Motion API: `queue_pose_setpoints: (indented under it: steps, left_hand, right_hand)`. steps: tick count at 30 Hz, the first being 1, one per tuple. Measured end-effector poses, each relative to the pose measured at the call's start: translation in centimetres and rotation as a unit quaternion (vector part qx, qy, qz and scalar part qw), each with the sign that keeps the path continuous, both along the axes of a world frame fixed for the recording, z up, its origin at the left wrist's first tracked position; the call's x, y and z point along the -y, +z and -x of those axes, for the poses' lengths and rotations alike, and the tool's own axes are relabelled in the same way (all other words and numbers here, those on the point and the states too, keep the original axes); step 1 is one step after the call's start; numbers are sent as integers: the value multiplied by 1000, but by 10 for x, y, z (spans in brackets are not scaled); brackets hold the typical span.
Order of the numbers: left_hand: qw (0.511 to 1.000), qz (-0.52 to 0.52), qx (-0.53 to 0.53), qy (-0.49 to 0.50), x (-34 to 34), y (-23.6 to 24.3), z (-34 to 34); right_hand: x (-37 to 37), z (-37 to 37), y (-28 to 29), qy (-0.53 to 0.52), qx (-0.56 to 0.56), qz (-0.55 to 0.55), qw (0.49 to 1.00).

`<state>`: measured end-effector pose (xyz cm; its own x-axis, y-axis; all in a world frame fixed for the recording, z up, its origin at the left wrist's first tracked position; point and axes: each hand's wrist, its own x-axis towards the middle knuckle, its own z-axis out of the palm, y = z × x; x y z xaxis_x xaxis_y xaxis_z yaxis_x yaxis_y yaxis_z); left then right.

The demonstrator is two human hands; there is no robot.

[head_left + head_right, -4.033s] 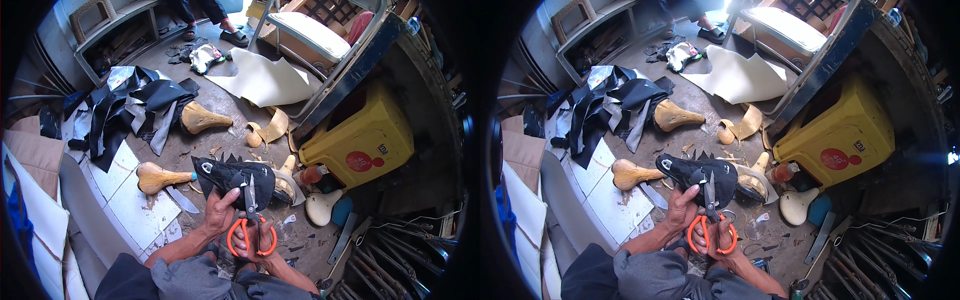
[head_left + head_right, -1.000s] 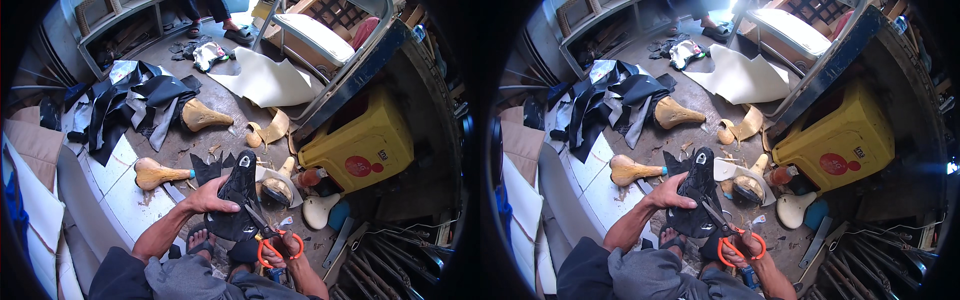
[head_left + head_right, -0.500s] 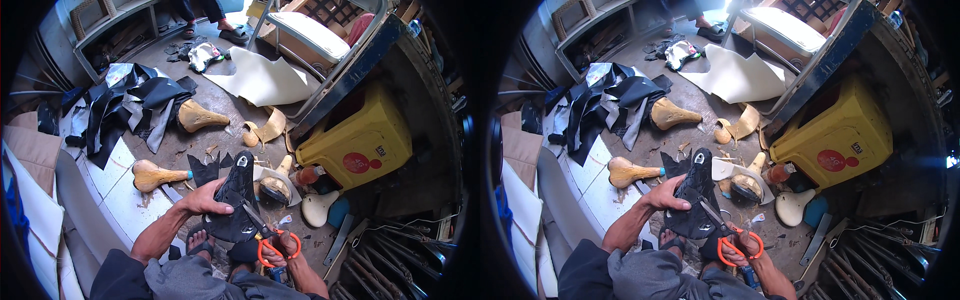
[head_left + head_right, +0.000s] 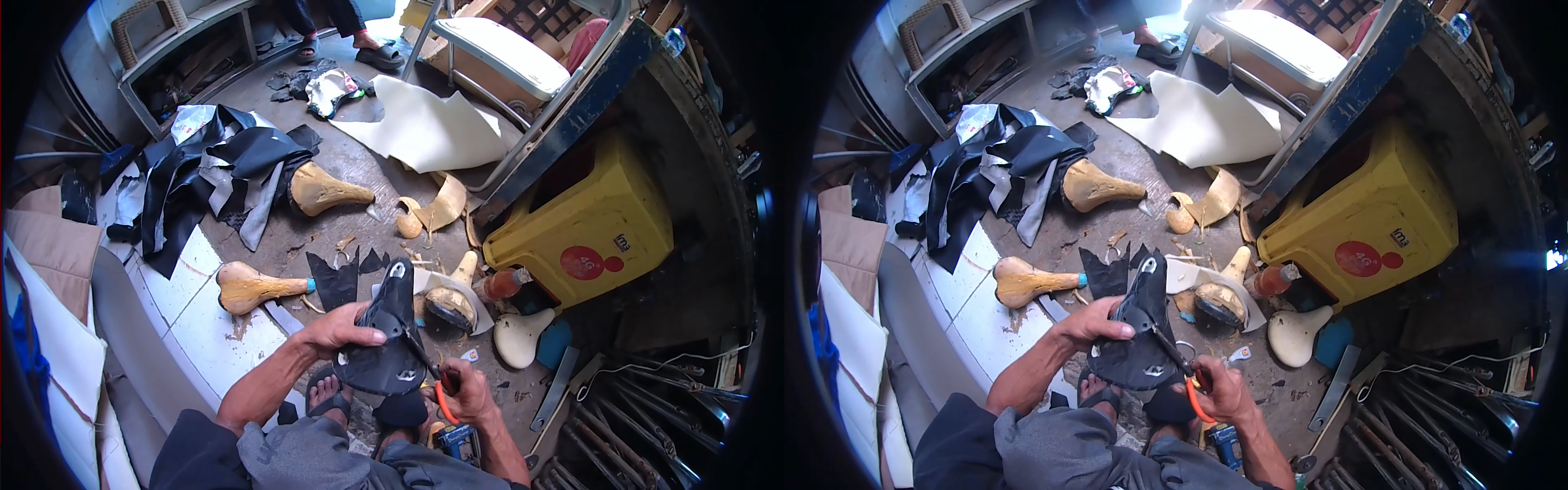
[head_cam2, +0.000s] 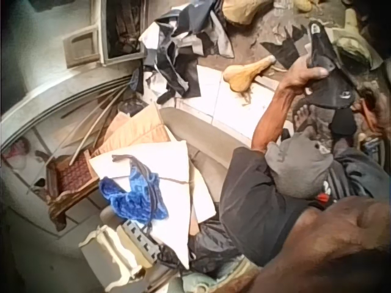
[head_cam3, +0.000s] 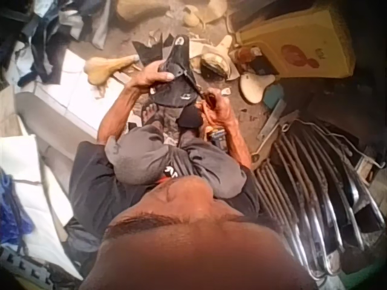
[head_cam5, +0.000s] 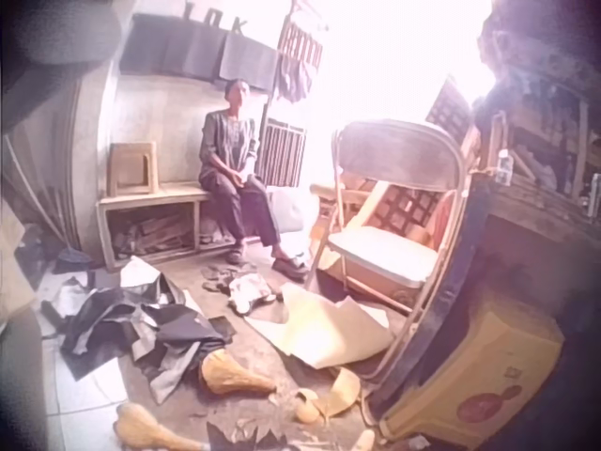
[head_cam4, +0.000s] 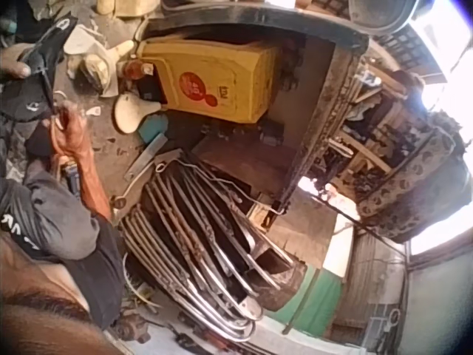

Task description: The person reupholsters a bicycle seat by trimming excess black fabric with scissors and securing it to the seat frame.

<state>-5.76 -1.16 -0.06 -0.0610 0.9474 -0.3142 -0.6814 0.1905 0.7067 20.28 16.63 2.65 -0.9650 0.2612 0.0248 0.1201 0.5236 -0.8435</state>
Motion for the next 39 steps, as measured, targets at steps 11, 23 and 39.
queue_pose_setpoints:
  steps: [11,23,39]
  left_hand:
    - [997,-10,-13,80,6,23,3]
    - [992,20,-61,109,-3,32,-11]
    - [999,39,-5,37,-13,32,-1]
  right_hand:
    - [-25,8,36,35,0,-209,977]
    - [-29,16,30,9,-25,-366,930]
    - [-52,11,27,63,-11,-323,944]
